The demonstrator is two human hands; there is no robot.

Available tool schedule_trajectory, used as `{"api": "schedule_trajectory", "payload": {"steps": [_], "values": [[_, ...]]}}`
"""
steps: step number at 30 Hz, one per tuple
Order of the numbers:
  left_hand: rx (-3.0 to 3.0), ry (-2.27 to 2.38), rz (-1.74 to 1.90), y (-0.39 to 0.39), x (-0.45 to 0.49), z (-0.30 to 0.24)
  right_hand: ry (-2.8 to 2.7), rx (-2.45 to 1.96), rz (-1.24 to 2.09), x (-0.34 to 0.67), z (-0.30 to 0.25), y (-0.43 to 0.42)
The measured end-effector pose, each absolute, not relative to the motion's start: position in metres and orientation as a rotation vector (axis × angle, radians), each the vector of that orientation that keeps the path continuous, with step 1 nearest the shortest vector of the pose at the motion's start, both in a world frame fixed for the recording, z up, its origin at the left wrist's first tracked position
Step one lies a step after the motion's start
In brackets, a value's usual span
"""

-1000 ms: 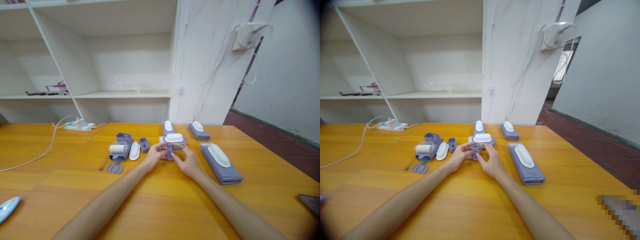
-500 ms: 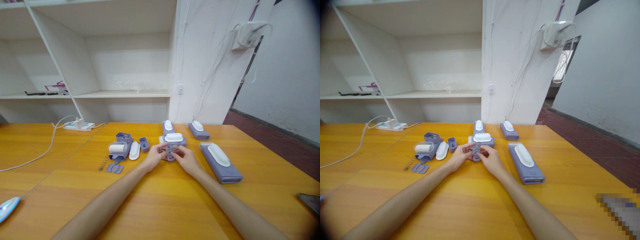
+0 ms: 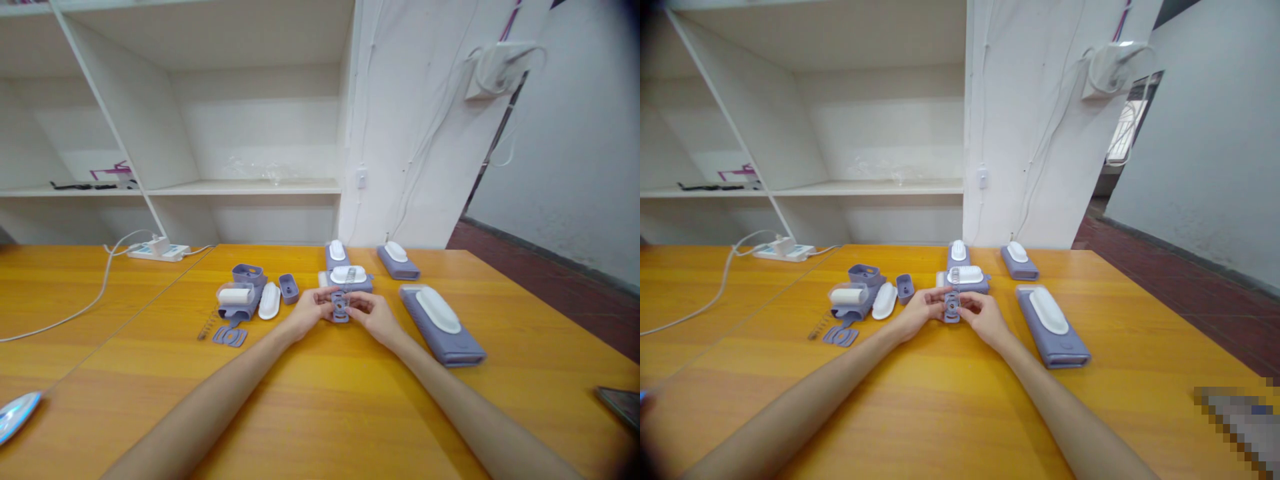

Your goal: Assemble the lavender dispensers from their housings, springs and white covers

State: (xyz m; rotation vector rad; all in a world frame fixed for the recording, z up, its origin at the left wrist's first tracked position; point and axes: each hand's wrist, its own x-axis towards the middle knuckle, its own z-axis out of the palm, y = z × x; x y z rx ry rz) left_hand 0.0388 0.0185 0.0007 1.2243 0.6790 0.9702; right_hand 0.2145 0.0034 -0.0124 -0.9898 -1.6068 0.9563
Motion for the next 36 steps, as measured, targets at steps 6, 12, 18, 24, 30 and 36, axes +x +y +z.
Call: {"api": "schedule_trajectory", "payload": {"steps": [6,12,18,24,30,36], "values": [[1.192,0.662,0.960,0.022,0.037,-0.004,-1.648,-1.060,0.904,0.213,-0.015,0.004],[1.219,0.666,0.949,0.020,0.037,-0.001,-1.654,-1.078,0.880,0.212,-0.014,0.003],[1.235,0.700,0.959,0.018,0.039,0.001,-1.672,-1.129,0.797,0.210,-0.010,-0.001],[1.250,0.696,0.933,0.019,0.037,0.000,-1.660,-1.160,0.767,0.208,-0.004,-0.005],[1.245,0.637,0.873,0.021,0.033,0.001,-1.635,-1.197,0.792,0.209,-0.005,-0.004],[1.212,0.663,0.841,0.020,0.034,0.002,-1.647,-1.167,0.791,0.209,-0.011,-0.002]]}}
